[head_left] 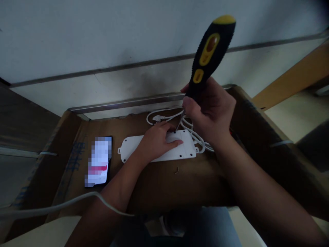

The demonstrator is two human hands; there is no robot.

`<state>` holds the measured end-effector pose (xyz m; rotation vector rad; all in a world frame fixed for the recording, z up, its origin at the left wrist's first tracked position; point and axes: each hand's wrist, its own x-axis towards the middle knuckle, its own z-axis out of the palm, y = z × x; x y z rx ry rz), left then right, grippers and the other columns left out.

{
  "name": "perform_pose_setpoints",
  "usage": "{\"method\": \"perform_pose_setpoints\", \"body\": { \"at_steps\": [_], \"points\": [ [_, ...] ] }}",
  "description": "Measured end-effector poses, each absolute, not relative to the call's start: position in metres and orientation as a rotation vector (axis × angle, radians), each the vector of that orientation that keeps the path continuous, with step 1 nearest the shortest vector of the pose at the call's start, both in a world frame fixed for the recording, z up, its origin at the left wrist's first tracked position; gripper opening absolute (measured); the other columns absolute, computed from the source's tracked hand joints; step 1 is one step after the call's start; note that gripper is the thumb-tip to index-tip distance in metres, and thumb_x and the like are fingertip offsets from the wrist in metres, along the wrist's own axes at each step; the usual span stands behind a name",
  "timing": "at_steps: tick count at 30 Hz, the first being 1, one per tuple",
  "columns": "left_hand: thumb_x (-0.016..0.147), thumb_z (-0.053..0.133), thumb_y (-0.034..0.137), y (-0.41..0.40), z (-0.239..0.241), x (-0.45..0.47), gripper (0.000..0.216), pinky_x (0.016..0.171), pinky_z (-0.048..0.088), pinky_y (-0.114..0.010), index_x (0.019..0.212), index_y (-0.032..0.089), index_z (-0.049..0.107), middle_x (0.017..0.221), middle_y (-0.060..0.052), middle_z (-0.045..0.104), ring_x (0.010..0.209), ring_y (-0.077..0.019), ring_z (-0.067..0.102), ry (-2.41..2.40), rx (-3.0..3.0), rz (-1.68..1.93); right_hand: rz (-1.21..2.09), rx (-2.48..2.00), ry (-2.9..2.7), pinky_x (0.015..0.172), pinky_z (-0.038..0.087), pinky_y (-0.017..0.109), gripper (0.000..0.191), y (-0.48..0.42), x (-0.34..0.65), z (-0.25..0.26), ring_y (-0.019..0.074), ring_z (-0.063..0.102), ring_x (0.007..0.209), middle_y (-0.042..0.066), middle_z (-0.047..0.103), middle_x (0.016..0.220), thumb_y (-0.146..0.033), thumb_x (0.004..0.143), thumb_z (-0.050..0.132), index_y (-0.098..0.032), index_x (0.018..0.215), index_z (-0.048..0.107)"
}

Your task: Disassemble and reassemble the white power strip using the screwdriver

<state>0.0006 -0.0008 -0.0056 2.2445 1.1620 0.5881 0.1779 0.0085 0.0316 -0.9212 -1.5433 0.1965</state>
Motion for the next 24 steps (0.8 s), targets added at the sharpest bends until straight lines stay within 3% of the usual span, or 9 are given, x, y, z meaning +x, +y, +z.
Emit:
{"method": "perform_pose_setpoints", "body": {
  "at_steps": [15,24],
  "points": [
    [0.089,0.085,0.04,-0.003,-0.004,0.001,0.034,0.105,0.056,-0.044,0.112,0.018,0.072,0.119,-0.008,0.077,0.108,-0.0258,0.072,1.186,2.239,0.576,0.075,-0.962,-1.352,0.056,0.036,0.025,0.044,0.013,0.168,0.033,0.0048,0.046,0.06,-0.006,0.05,0.069,-0.052,0.085,0.081,-0.023,0.088,0.048],
    [0.089,0.085,0.041,-0.004,-0.004,0.002,0.036,0.105,0.054,-0.043,0.112,0.017,0.071,0.12,-0.009,0.076,0.109,-0.0271,0.072,1.185,2.274,0.582,0.166,-0.908,-1.361,0.056,0.036,0.023,0.036,0.01,0.162,0.031,0.0038,0.046,0.062,-0.006,0.052,0.073,-0.047,0.088,0.079,-0.021,0.092,0.054]
  ]
}}
